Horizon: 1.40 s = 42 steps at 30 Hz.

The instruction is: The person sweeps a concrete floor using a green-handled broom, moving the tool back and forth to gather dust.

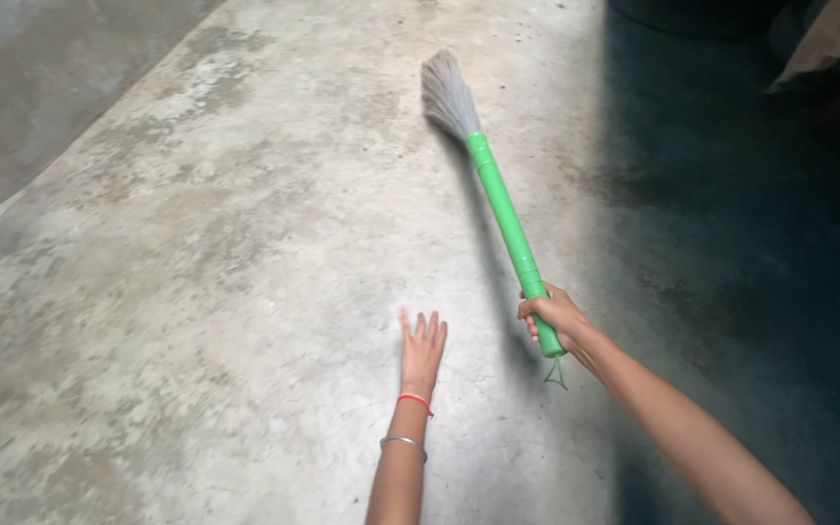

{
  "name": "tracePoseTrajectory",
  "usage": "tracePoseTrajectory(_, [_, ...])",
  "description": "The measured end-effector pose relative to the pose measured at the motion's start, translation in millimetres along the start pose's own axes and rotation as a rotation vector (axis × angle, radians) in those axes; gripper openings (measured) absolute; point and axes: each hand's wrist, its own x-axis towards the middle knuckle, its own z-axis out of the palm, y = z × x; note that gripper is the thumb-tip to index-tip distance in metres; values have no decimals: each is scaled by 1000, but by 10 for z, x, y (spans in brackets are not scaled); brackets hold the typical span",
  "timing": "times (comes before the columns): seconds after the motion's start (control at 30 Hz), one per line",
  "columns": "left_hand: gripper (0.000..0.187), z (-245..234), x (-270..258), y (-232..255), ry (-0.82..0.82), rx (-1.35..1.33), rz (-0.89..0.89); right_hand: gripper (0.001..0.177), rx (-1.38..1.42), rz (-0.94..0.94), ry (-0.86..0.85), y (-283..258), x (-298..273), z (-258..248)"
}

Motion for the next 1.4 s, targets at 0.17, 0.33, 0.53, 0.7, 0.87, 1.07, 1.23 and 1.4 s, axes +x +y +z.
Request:
tracePoseTrajectory(0.17, [68, 220, -119, -314, 98, -1052, -401, 36, 251, -116, -35, 315, -483, 816])
tracePoseTrajectory(0.33, [80, 575, 83, -195, -186, -2027, -145, 41, 271, -212, 50, 948, -1119, 1948])
tracePoseTrajectory(0.53, [69, 721, -679, -497, -319, -1808, -405, 58, -114, 184, -479, 1428, -1341, 2519])
tracePoseTrajectory(0.7, [62, 1365, -1259, -652, 214, -527, -578, 33, -464, 98, -863, 1682, -972, 1928])
tracePoseTrajectory(0.87, [46, 1160, -1530, -1078, 273, -110, -652, 30, -534, 81, -737, 1225, -779, 1189])
tracePoseTrajectory(1.07, [48, 154, -1285, -1293, 365, -168, -778, 51, -202, -179, -565, 627, -641, 930])
tracePoseTrajectory(1.23, [53, -227, -1793, -669, 379, -478, -849, 80, 29, -147, -669, 412, -544, 1198])
tracePoseTrajectory(1.4, [57, -385, -1962, 258, 305, -930, -926, 67, 281, -142, -716, 727, -669, 1843])
